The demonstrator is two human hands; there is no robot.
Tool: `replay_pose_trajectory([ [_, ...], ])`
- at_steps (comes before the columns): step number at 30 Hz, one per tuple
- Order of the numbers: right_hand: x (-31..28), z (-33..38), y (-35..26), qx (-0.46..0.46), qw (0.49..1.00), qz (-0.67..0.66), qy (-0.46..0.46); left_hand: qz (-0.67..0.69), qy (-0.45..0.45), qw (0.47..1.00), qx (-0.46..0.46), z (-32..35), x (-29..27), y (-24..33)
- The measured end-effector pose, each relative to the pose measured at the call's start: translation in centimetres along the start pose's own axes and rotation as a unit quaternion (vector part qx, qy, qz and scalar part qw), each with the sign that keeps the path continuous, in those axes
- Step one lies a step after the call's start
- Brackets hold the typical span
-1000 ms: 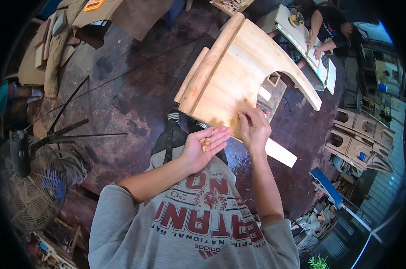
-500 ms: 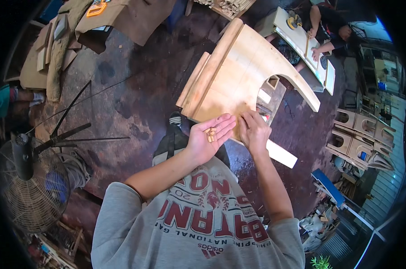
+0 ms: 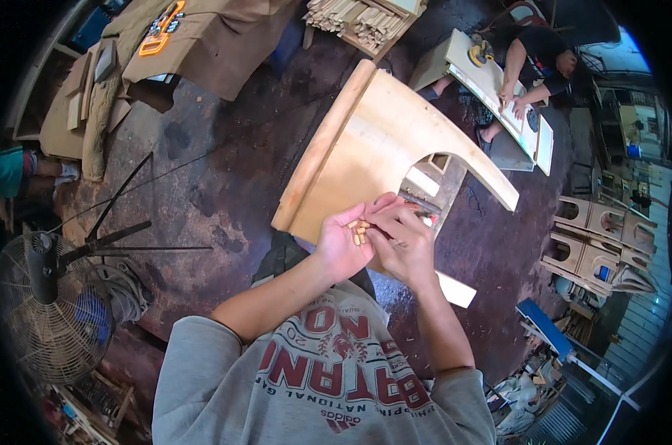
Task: The person applies wood glue to a wooden frame, inserts wooden dowels into the joints, uses a hammer to secure them, and trims the excess material with a handsaw.
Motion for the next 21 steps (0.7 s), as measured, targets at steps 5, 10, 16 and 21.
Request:
replay_pose_trajectory([
  [5,-2.2,-2.7,2.5,-0.018,1.000,0.002,-0.002,-0.029,0.006,0.999,0.036,-3.9,2.0,-0.7],
  [10,-3.8,-5.0,6.5,-0.055,0.998,0.012,-0.026,-0.057,0.004,0.996,0.062,-7.8,3.9,-1.2],
  [16,-6.5,-7.9,15.0,0.326,0.920,-0.217,0.013,-0.026,0.097,0.989,0.107,-9.1,5.3,1.0],
  [21,-8.0,-13.1,23.6,0.238,0.968,-0.065,0.052,0.023,0.097,0.986,0.132,-9.9,2.6,3.8],
])
Point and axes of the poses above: each hand's wrist, its own z-axis away from the middle knuckle, its own x-axis out of the palm, y = z × x, the point moved 5 cm from there along -z, towards the middle knuckle, and after that the axes turned 8 degrees about y, right-handed, at the moved point
